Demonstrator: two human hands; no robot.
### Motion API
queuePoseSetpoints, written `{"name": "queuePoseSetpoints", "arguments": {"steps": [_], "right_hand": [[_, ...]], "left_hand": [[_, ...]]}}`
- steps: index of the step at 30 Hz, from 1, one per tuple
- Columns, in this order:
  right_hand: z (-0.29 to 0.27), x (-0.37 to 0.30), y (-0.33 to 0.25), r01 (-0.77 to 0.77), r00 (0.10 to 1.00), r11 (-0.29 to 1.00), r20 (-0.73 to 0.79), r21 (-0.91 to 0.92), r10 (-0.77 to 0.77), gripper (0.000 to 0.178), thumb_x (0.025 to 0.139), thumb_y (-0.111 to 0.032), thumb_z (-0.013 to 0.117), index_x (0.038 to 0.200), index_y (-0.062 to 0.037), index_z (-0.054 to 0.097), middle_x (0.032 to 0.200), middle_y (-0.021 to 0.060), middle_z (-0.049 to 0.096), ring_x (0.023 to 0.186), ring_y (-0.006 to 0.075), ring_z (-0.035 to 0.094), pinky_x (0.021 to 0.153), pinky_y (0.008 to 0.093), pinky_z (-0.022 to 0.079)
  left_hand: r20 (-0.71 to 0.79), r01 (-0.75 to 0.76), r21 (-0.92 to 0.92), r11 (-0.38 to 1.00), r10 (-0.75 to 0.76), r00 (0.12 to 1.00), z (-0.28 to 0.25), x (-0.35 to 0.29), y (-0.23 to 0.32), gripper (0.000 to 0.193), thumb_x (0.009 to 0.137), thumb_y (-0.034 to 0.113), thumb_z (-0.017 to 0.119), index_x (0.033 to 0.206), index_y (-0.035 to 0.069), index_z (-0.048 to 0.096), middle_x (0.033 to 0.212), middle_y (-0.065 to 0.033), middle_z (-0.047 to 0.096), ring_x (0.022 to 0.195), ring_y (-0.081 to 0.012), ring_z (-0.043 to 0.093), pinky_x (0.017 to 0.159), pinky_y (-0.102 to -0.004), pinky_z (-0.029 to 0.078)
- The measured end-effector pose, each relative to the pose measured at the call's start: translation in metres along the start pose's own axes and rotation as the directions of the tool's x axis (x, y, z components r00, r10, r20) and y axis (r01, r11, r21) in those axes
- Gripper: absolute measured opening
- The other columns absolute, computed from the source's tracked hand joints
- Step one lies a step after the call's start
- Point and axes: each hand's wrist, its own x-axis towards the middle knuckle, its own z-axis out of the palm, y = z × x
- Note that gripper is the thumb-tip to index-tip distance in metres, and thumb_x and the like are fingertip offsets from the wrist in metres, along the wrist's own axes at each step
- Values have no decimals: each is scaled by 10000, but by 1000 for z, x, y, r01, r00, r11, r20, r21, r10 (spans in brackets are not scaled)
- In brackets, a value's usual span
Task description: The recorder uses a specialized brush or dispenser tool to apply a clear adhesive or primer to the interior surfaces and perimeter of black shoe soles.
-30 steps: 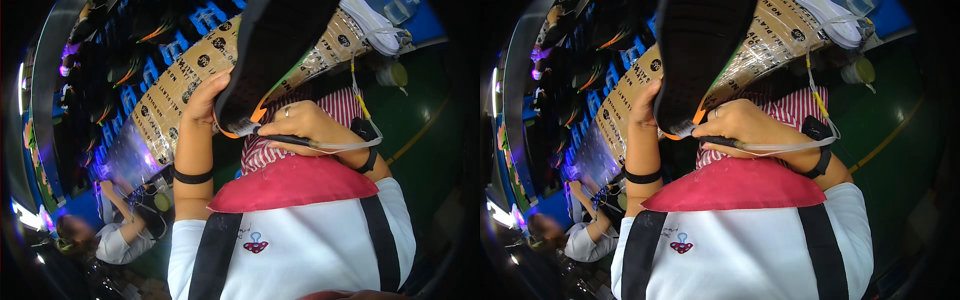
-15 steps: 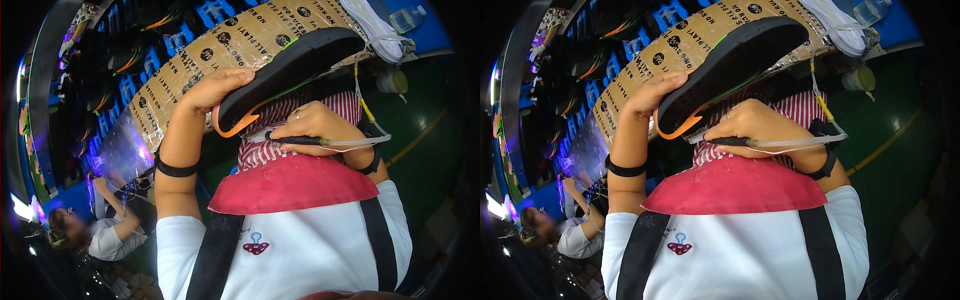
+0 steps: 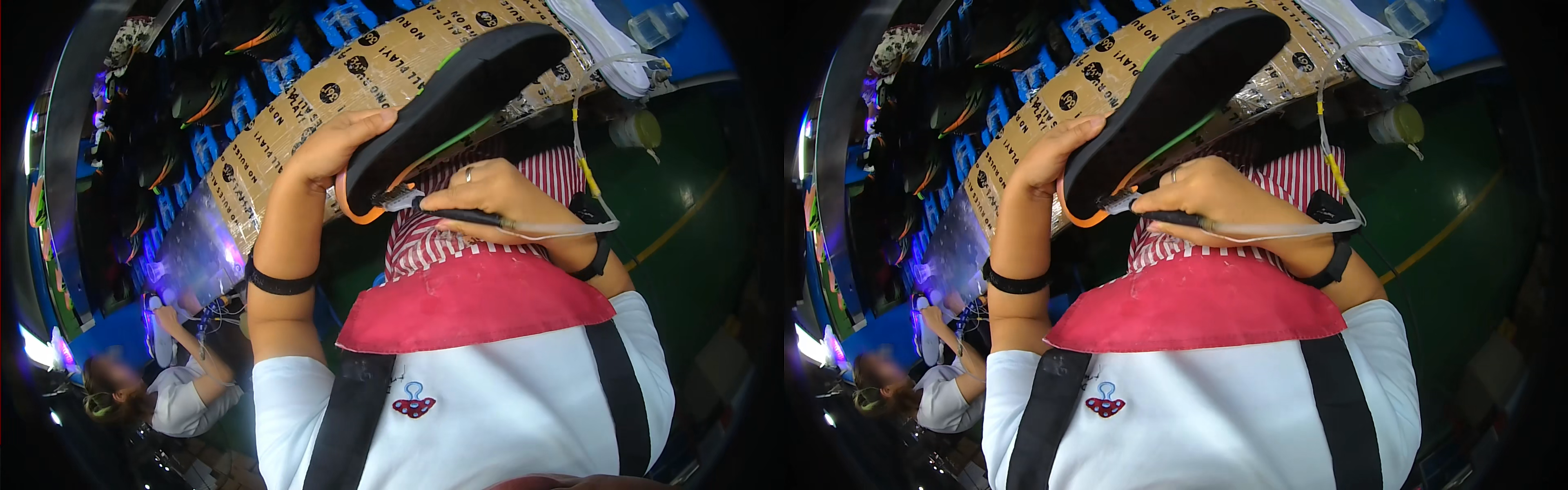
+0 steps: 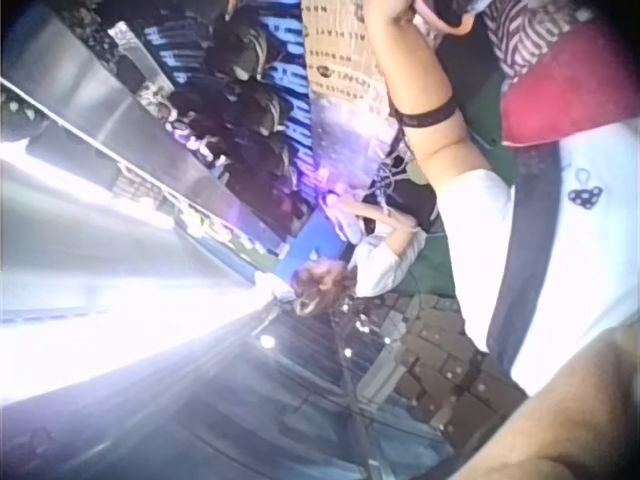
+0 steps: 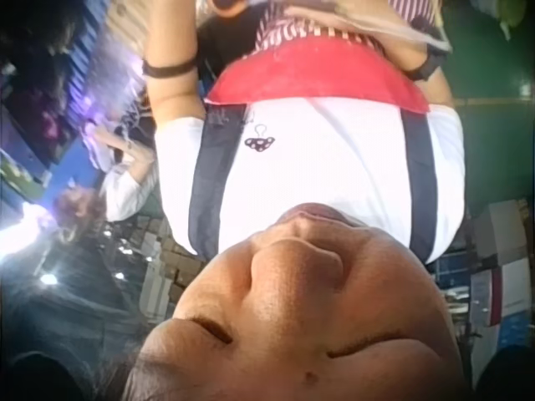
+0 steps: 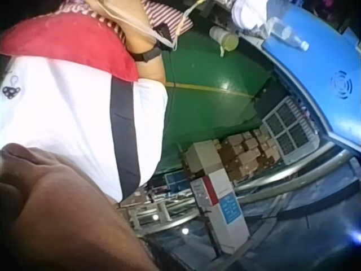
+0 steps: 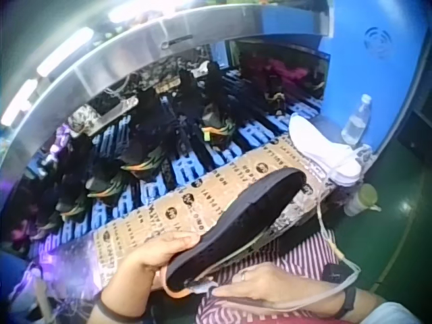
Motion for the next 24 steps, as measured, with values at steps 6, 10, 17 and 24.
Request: {"name": "queuePoseSetpoints", "arguments": {"steps": [6, 10, 17, 24], "right_hand": [[-26, -2, -8, -2, 996, 982, -90, 188, 19, 227, 720, -105, 725, 920, -8, 677, 726, 113, 655, 584, 199, 609, 558, 284, 467], [-31, -2, -8, -47, 961, 984, -260, 172, 91, 229, 714, -66, 722, 931, -6, 681, 753, 105, 669, 625, 151, 618, 582, 250, 466], [-29, -10, -9, -134, 901, 934, -352, 332, 255, 210, 754, -41, 699, 954, 19, 669, 811, 90, 675, 746, 116, 620, 674, 223, 483], [-29, -4, -12, -226, 797, 793, -361, 566, 485, 223, 806, -34, 647, 1005, 65, 625, 853, 88, 670, 768, 89, 618, 681, 198, 485]], "left_hand": [[-250, -286, -531, 798, 175, 952, -11, 9, -36, 452, 952, 342, 426, 1235, -7, 482, 1121, -161, 607, 958, -233, 634, 834, -349, 521], [-444, -707, -313, 635, 560, 700, 1, 11, -40, 509, 947, 391, 400, 1341, 69, 402, 1379, -134, 409, 1299, -295, 346, 1074, -512, 249], [-161, -395, -813, 427, 488, 858, 16, -5, -67, 808, 840, 620, 403, 1393, 45, 277, 1326, -271, 391, 1160, -430, 468, 889, -599, 434], [-187, -351, -871, 343, 430, 883, 44, -3, -98, 834, 826, 668, 359, 1401, 72, 261, 1312, -257, 402, 1148, -441, 464, 864, -564, 472]]}}
